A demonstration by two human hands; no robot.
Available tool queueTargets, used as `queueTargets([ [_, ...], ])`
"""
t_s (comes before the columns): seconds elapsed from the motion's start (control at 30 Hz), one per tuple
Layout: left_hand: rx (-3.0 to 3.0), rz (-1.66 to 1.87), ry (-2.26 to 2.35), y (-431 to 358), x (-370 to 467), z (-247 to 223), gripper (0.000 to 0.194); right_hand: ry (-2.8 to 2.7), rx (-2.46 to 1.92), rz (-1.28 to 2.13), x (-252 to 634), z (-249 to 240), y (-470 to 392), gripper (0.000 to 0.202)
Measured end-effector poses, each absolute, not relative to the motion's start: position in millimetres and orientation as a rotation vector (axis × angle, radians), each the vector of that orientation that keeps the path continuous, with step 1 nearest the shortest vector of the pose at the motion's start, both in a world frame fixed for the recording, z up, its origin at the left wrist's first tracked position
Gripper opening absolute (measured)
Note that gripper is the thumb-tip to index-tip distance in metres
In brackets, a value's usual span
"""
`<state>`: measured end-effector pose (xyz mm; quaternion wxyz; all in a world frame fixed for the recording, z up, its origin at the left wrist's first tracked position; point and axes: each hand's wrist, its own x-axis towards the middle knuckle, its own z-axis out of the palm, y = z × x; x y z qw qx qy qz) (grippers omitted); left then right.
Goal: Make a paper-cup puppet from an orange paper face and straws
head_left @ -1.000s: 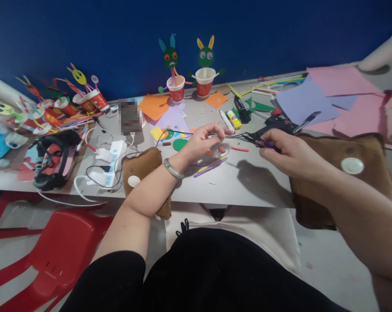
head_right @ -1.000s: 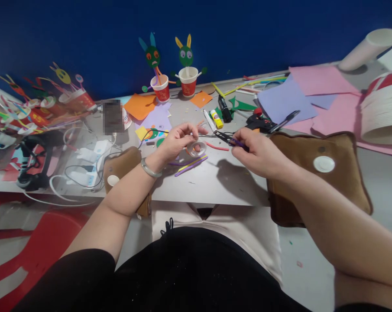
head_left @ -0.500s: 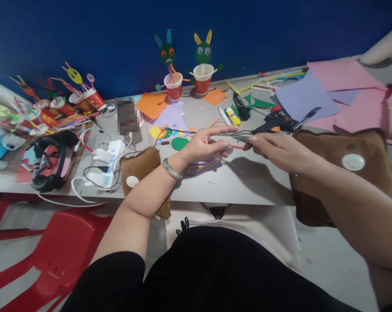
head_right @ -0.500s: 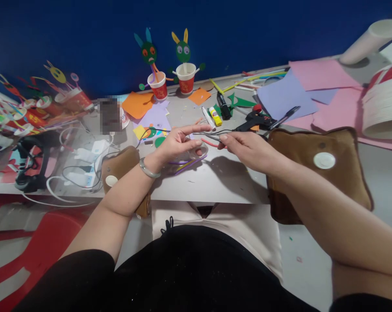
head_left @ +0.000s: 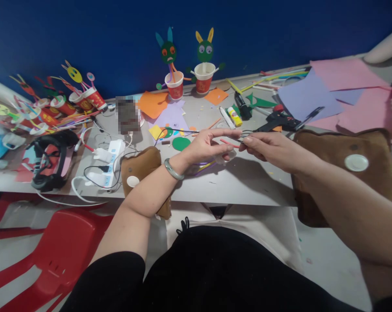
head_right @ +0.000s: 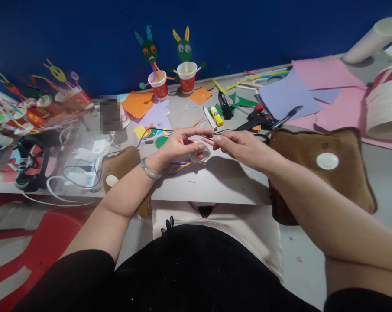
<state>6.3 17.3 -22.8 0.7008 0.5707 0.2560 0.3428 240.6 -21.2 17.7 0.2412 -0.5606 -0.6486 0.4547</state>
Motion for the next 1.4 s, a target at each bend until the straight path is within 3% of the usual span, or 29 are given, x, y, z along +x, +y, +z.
queueTargets([
  [0.2, 1.271, 0.696, 0.569, 24.1, 6.4, -32.1, 0.066, -1.627, -1.417, 1.421, 241.4, 7.7, -19.5, 0.092],
  [0.93, 1.256, 0.680, 0.572, 24.9, 3.8, -29.6, 0.057, -1.425, -1.315, 1.690, 236.9, 2.3, -23.6, 0.075],
  [1.27, 1.240, 0.732, 0.633, 24.0, 3.8, -32.7, 0.061, -1.371, -1.322, 1.581, 235.4, -2.6, -25.4, 0.081],
  [1.4, 1.289, 0.821, 0.658, 25.2, 7.5, -41.0, 0.065, -1.372, -1.315, 1.256, 227.4, -0.9, -34.3, 0.069],
])
